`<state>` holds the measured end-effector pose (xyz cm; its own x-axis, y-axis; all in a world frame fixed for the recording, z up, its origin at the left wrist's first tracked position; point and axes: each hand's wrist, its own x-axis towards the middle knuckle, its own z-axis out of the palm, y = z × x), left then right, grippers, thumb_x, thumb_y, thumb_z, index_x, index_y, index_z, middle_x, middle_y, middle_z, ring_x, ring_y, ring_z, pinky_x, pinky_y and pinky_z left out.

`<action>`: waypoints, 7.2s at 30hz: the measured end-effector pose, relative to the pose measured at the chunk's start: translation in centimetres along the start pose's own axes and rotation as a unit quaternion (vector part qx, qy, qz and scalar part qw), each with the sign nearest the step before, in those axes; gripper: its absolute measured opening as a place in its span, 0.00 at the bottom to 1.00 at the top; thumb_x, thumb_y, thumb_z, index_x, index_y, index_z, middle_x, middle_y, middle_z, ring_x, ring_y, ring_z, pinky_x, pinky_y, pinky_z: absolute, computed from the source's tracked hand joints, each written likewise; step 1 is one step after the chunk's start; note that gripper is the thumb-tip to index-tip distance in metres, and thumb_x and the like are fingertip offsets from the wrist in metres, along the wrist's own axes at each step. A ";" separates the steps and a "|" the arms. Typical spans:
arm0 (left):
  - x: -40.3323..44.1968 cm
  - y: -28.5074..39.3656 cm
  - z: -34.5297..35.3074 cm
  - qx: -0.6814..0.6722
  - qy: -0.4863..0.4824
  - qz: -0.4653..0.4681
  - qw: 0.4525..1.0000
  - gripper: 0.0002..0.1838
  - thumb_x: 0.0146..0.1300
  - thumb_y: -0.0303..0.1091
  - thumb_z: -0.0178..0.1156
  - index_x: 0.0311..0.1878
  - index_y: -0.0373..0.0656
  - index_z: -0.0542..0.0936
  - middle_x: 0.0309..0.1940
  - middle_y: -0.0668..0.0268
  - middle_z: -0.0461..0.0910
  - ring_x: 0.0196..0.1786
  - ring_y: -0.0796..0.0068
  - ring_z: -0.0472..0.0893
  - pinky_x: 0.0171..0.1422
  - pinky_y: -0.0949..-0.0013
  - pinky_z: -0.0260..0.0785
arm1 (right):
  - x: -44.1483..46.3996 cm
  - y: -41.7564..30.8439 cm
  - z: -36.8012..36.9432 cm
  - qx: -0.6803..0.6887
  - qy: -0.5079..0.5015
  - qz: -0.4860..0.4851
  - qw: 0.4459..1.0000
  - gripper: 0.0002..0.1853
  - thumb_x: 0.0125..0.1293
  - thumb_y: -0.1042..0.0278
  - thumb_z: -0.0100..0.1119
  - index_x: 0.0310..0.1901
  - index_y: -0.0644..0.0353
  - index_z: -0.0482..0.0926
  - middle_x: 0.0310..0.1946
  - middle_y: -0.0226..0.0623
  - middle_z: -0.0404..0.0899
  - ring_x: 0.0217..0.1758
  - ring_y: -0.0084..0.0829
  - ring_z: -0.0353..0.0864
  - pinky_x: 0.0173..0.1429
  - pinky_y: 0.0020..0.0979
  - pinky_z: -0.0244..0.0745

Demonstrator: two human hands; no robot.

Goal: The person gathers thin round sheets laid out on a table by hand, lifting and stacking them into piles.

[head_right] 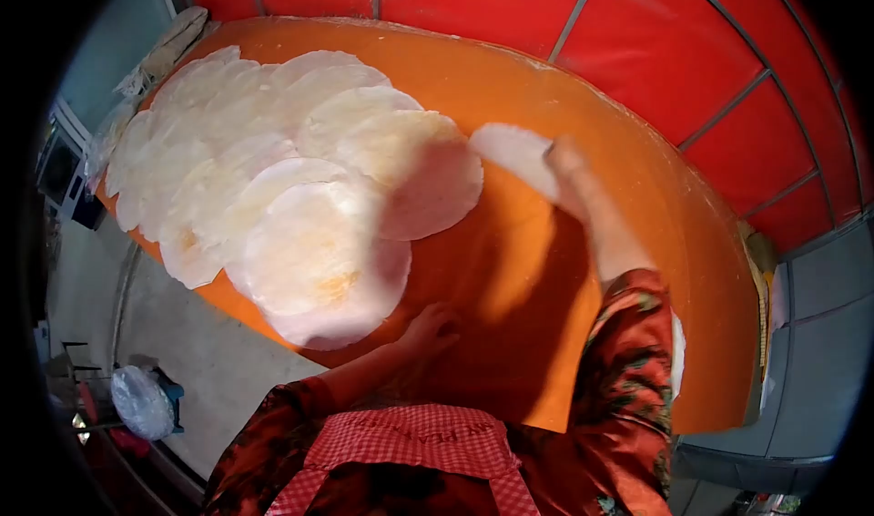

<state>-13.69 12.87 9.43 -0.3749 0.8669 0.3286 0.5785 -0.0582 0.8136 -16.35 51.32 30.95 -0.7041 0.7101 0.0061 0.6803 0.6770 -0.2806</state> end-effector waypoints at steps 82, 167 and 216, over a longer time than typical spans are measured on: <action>-14.8 -11.7 -34.9 -0.189 0.165 -0.205 0.946 0.17 0.60 0.21 0.62 0.51 0.40 0.71 0.45 0.64 0.72 0.38 0.75 0.74 0.44 0.71 0.71 | -25.7 -35.7 19.2 0.005 0.127 -0.275 0.953 0.17 0.50 0.77 0.66 0.45 0.62 0.83 0.45 0.45 0.83 0.43 0.44 0.81 0.47 0.39 0.80; -14.1 -19.5 -46.9 -0.576 -0.032 -0.433 0.692 0.16 0.68 0.28 0.47 0.56 0.34 0.73 0.52 0.58 0.79 0.50 0.63 0.81 0.55 0.63 0.77 | -30.7 -49.0 29.7 -0.031 0.039 -0.180 0.982 0.22 0.56 0.73 0.59 0.55 0.60 0.78 0.55 0.44 0.78 0.49 0.40 0.80 0.50 0.36 0.77; 11.6 -29.6 -39.6 -0.523 0.124 -0.370 0.758 0.23 0.63 0.30 0.58 0.61 0.44 0.67 0.54 0.66 0.71 0.53 0.72 0.74 0.53 0.64 0.75 | -0.6 -39.6 32.5 -0.141 0.159 -0.130 0.969 0.26 0.47 0.68 0.69 0.52 0.46 0.79 0.58 0.30 0.75 0.52 0.41 0.78 0.49 0.42 0.78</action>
<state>-63.92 5.06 8.17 -0.5163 0.7414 -0.4287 -0.6982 -0.0744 0.7120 -49.45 17.77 10.92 -0.7917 0.5020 0.3482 0.5486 0.8349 0.0437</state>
